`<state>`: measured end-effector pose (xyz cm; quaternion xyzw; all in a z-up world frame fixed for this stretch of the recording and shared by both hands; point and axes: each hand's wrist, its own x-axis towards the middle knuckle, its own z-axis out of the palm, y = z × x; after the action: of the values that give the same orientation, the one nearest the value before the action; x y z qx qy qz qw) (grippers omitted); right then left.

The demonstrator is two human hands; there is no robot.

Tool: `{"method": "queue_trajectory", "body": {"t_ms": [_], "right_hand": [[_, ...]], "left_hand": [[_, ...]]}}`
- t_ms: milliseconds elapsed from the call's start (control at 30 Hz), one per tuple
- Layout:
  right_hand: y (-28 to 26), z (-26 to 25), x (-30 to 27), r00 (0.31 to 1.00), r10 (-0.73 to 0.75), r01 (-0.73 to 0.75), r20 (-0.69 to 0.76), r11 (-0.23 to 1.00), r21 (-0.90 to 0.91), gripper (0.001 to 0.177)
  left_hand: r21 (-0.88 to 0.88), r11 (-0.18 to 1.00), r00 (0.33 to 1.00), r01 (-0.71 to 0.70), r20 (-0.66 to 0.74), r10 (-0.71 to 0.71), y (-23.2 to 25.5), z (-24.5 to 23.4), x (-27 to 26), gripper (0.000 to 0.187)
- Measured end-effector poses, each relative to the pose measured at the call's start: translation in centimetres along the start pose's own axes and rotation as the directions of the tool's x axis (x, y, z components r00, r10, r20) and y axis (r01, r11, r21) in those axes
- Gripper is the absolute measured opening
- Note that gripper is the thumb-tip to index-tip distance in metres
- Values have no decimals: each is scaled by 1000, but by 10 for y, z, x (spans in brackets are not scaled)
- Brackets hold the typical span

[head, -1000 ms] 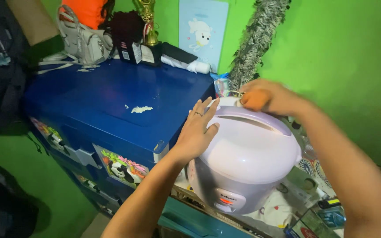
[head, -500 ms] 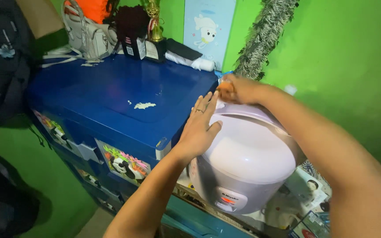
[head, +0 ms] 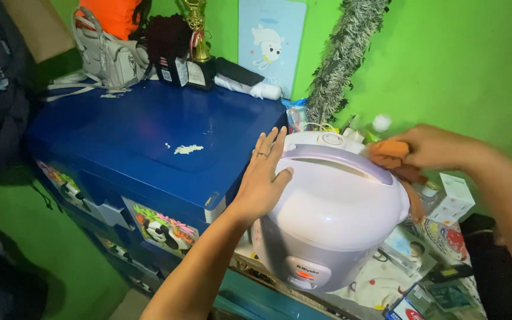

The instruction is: The person wipes a blue cabinet top and a rice cooker with a brown cloth, then moves a basket and several small boxes and bottles from the cabinet to a nearby black table. The person continues wiping the cabinet surface and repositioning items.

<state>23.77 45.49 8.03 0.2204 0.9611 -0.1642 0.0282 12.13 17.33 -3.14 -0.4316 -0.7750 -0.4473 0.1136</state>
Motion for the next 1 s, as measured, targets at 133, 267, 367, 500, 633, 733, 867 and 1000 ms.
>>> {"method": "queue_trajectory", "body": {"t_ms": [133, 267, 367, 500, 633, 733, 867, 1000], "right_hand": [[-29, 0, -13, 922, -181, 135, -343, 979, -153, 63], [-66, 49, -7, 713, -700, 690, -40, 690, 218, 69], [-67, 68, -15, 595, -784, 646, -175, 596, -476, 88], [-23, 70, -27, 620, -759, 664, -201, 643, -382, 90], [26, 69, -45, 753, -602, 598, -265, 794, -105, 68], [74, 70, -42, 800, -547, 569, -247, 822, 23, 88], [130, 60, -50, 991, 34, -29, -127, 998, 47, 63], [163, 33, -36, 897, 112, -82, -427, 993, 88, 43]], "left_hand": [[-18, 1000, 1000, -13, 4, 13, 2, -4, 0, 75], [-10, 999, 999, -38, -29, 38, -12, 8, 3, 78], [-32, 999, 999, -15, -31, 14, -8, 5, 1, 80], [-43, 999, 999, -27, -32, 26, -8, 8, 1, 77], [-17, 1000, 999, -11, -39, 10, -9, 9, 1, 76], [-16, 1000, 999, -20, -48, 19, -11, 10, 0, 75], [-9, 1000, 999, -5, -50, 4, -13, 12, 1, 74], [2, 1000, 999, -16, -36, 16, -12, 11, 2, 73]]}}
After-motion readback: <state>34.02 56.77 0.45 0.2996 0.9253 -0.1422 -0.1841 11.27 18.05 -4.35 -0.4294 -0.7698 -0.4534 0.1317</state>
